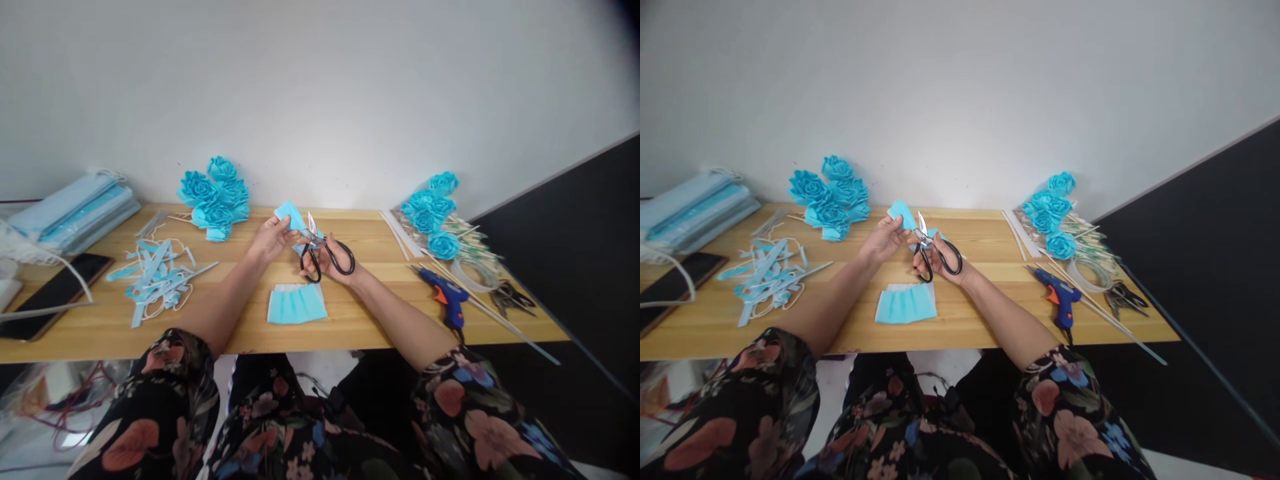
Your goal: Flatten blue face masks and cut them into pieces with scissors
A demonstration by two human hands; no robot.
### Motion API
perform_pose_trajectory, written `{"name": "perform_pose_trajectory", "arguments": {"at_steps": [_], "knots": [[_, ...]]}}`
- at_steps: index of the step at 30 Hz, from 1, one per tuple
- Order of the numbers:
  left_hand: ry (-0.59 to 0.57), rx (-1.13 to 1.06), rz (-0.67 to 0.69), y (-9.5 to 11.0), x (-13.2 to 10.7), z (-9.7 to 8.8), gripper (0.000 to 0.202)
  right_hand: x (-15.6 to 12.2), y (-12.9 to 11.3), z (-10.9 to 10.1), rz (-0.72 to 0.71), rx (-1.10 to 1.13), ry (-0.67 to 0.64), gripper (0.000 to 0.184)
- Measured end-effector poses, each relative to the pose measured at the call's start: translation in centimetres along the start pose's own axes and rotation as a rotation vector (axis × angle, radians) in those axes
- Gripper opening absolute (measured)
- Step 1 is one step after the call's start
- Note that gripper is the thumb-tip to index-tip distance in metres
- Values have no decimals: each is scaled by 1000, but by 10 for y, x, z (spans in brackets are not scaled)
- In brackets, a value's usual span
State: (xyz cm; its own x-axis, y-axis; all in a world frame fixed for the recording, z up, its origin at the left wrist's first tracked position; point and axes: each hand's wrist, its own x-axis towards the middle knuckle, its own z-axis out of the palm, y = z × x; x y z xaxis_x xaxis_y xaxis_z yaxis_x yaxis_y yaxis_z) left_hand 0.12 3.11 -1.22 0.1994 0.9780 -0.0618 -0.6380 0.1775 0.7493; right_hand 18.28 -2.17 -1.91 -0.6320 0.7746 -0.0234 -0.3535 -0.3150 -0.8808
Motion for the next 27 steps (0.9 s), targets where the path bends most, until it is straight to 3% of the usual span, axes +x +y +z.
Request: {"name": "perform_pose_trajectory", "arguments": {"at_steps": [14,27], "knots": [[-63,16,-31,-7,3,-4,14,2,4,2,-88,-111,-38,68],[-34,27,-2,-4,2,-2,14,0,-1,8,-100,-103,76,64]]}}
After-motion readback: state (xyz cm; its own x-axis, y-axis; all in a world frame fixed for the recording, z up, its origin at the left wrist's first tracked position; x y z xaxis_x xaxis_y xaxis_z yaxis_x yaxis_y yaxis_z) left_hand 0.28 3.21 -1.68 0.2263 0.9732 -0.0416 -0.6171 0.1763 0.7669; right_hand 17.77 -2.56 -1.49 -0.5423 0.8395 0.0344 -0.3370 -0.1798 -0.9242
